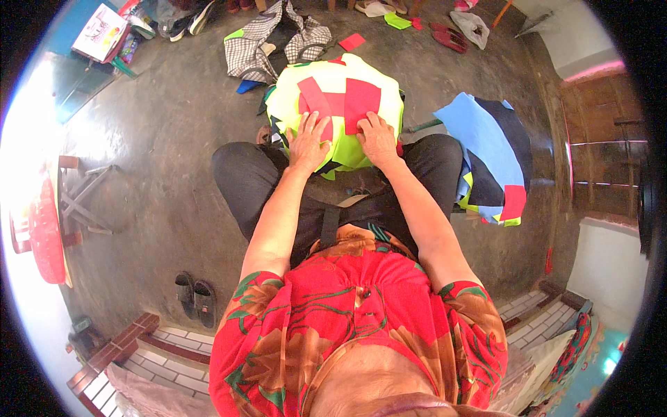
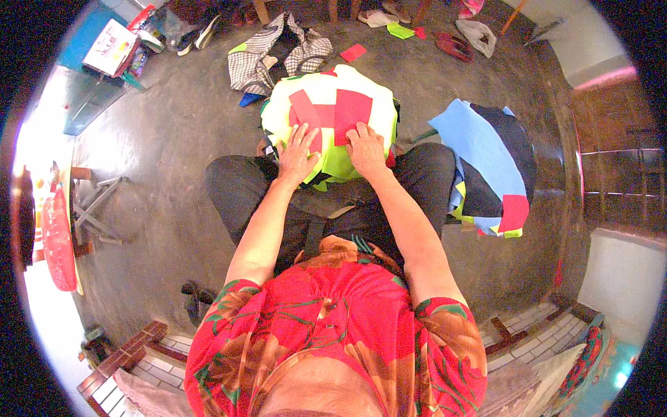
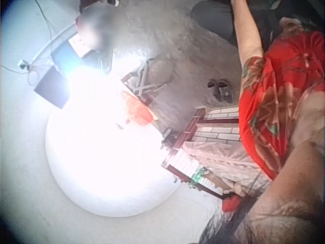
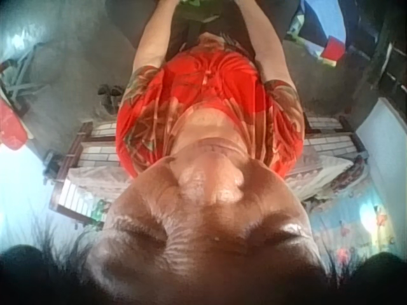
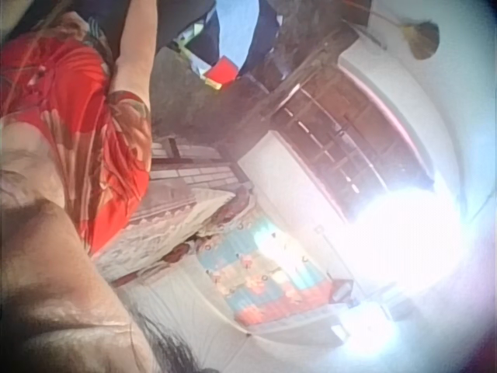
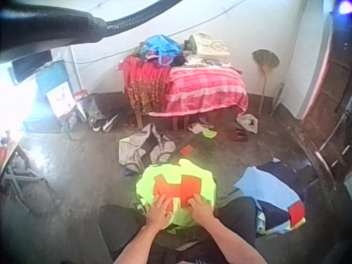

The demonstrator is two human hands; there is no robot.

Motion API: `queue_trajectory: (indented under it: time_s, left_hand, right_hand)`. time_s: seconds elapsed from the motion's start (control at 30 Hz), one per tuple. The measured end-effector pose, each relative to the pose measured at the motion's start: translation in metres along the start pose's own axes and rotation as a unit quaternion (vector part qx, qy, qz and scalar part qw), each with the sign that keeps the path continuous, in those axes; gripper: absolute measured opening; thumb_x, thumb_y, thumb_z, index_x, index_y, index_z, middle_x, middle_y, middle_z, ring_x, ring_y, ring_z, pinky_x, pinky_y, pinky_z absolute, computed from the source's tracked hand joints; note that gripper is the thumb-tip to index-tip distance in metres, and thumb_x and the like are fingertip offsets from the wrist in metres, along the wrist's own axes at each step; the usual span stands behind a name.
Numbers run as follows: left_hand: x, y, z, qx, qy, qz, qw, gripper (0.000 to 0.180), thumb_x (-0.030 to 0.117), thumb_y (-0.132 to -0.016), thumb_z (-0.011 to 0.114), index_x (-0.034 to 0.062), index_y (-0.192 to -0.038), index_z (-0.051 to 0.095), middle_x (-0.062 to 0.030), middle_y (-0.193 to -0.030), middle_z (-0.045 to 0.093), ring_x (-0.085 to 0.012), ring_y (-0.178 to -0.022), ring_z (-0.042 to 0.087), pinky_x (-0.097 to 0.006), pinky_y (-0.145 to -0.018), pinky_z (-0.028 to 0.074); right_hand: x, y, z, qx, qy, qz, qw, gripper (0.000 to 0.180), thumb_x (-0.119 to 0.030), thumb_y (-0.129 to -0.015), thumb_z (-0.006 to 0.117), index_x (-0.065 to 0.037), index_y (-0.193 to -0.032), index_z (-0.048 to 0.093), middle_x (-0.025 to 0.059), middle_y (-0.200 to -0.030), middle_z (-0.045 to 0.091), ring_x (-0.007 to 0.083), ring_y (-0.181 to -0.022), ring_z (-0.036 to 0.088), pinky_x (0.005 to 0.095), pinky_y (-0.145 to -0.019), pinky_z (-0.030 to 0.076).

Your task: The person sits on the floor and arranges various colored fabric pieces into two separate piles. They pick up pieces, fold them, and place them onto the piles, occasionally adjusting the arrangement.

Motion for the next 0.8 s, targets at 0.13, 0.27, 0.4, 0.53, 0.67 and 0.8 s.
queue_trajectory:
  time_s: [0.13,0.27,0.4,0.53,0.67,0.8]
  left_hand:
    - [0.005,-0.004,0.000,-0.045,-0.020,-0.002,0.999,0.060,0.029,-0.083,0.062,0.0235,-0.138,0.040,-0.0049,-0.151,0.023,-0.0231,-0.141,0.017,-0.064,-0.107,0.017]
    - [0.003,-0.008,0.005,-0.058,-0.055,0.004,0.997,0.057,0.033,-0.086,0.060,0.0240,-0.138,0.040,-0.0024,-0.153,0.018,-0.0210,-0.142,0.014,-0.063,-0.107,0.017]
    - [-0.003,-0.008,0.007,-0.038,-0.058,0.012,0.998,0.057,0.030,-0.085,0.064,0.0232,-0.137,0.042,-0.0046,-0.152,0.022,-0.0239,-0.141,0.019,-0.064,-0.105,0.020]
    - [0.000,-0.009,0.006,-0.051,-0.060,0.018,0.997,0.057,0.030,-0.086,0.062,0.0231,-0.138,0.039,-0.0048,-0.152,0.022,-0.0249,-0.141,0.017,-0.064,-0.104,0.021]
    - [0.002,-0.008,0.007,-0.039,-0.056,0.026,0.997,0.060,0.029,-0.084,0.063,0.0242,-0.139,0.039,-0.0046,-0.151,0.024,-0.0261,-0.141,0.018,-0.064,-0.103,0.023]
    - [0.003,-0.008,0.007,-0.034,-0.053,0.036,0.997,0.060,0.029,-0.083,0.064,0.0248,-0.138,0.039,-0.0051,-0.150,0.024,-0.0271,-0.140,0.019,-0.064,-0.102,0.024]
  right_hand:
    - [0.006,0.006,0.004,-0.037,-0.015,0.008,0.999,0.036,-0.018,-0.076,0.067,-0.012,-0.108,0.052,0.0168,-0.128,0.043,0.0350,-0.123,0.042,0.0521,-0.088,0.041]
    - [0.002,0.014,-0.006,-0.128,-0.029,0.050,0.990,0.048,-0.021,-0.078,0.067,-0.011,-0.121,0.049,0.0180,-0.137,0.038,0.0343,-0.128,0.037,0.0508,-0.097,0.038]
    - [-0.015,0.035,-0.082,-0.023,-0.077,-0.026,0.996,0.045,-0.017,-0.080,0.065,-0.009,-0.122,0.050,0.0179,-0.137,0.040,0.0342,-0.125,0.042,0.0464,-0.101,0.036]
    - [0.012,0.076,-0.184,0.194,-0.079,0.034,0.977,0.029,-0.007,-0.075,0.069,-0.008,-0.104,0.062,0.0133,-0.122,0.057,0.0315,-0.116,0.052,0.0405,-0.097,0.041]
    - [0.090,0.149,-0.243,0.331,0.037,0.183,0.925,0.026,-0.010,-0.076,0.068,-0.009,-0.101,0.063,0.0137,-0.119,0.058,0.0302,-0.113,0.053,0.0419,-0.095,0.040]
    - [0.161,0.223,-0.259,0.320,0.161,0.303,0.883,0.042,-0.020,-0.076,0.071,-0.009,-0.114,0.057,0.0147,-0.125,0.054,0.0320,-0.120,0.047,0.0457,-0.098,0.037]
Point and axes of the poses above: each hand's wrist, its own y-axis away from the middle knuckle, its own z-axis out of the palm, x = y × z, the point moved 6 cm from there along -y, towards the middle knuckle
